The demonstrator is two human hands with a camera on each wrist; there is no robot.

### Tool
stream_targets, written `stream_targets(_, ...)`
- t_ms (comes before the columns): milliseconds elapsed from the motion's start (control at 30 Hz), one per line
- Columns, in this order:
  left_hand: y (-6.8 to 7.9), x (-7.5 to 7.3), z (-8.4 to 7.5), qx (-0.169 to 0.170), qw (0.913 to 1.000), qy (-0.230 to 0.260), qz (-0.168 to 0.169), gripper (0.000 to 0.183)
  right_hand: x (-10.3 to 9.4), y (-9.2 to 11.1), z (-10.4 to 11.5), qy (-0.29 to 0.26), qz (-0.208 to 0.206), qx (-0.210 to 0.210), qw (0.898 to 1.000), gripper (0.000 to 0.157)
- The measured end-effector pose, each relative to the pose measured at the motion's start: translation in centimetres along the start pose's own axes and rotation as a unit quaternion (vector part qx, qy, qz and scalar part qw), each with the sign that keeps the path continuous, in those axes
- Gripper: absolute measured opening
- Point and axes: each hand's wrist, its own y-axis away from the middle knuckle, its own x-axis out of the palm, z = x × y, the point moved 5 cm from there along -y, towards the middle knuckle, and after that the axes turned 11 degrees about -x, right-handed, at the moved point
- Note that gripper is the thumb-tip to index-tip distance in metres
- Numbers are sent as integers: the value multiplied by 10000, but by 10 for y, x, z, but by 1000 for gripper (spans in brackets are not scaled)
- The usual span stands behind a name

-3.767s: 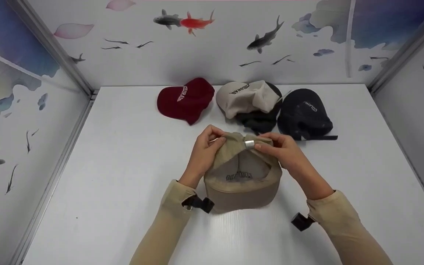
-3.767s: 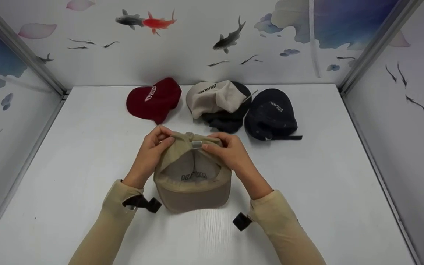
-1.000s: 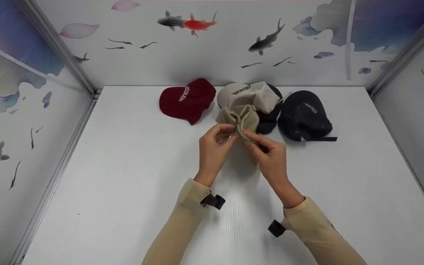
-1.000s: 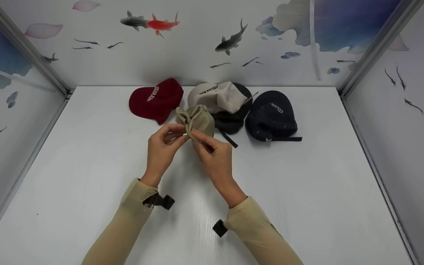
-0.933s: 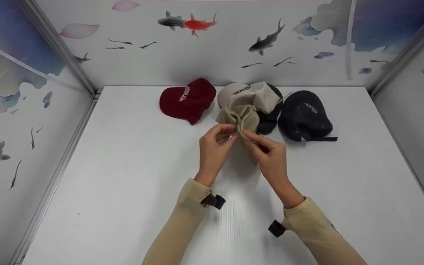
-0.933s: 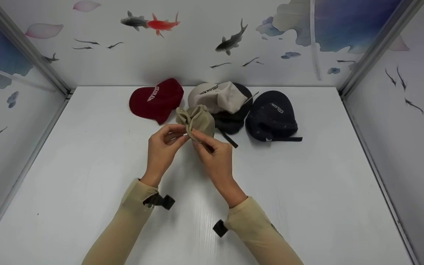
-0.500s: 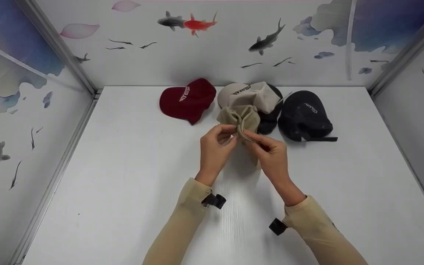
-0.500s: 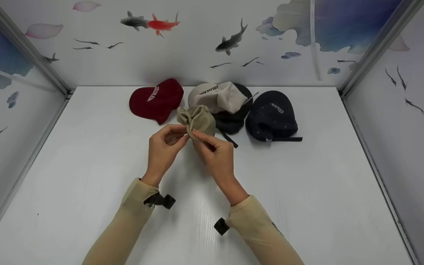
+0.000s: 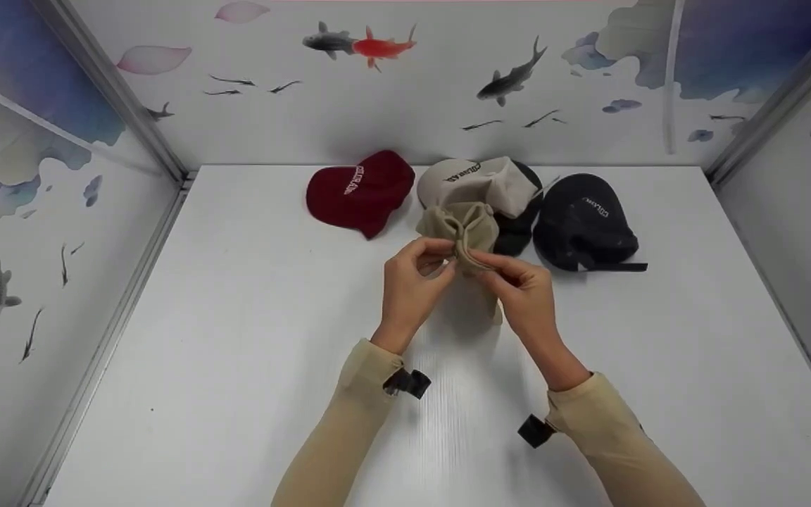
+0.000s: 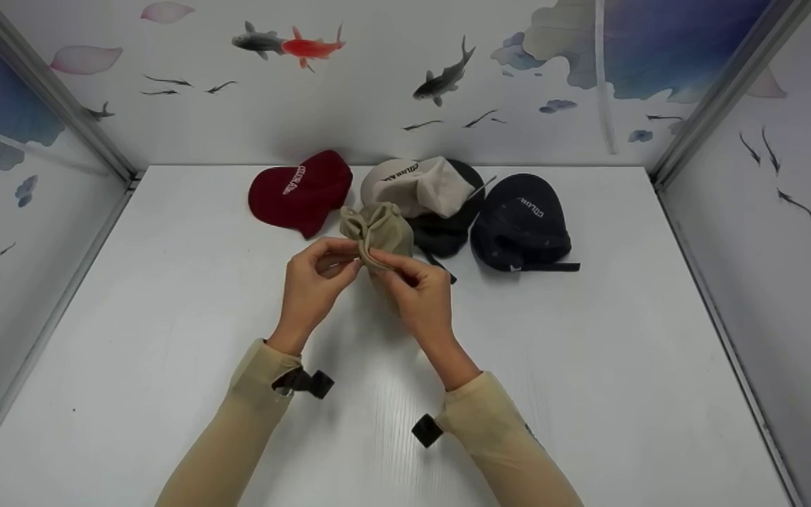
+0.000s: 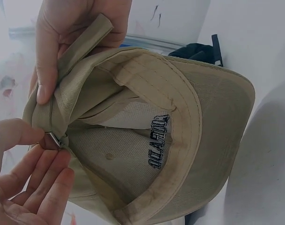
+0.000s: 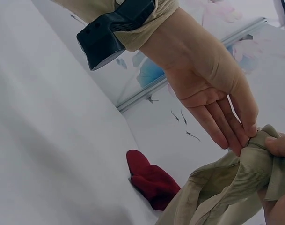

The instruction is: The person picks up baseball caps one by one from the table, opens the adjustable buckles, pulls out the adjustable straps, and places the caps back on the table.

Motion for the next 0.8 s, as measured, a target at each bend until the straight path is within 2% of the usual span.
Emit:
stream_targets(333,-1,0,-2,115,9999,17,110,20,-1,-1,-1,-81,46,43,9999,23)
stream_targets(800,-1,0,-3,-33,9997,27,250,21,-2,-2,0,-83,75,105,9999,22)
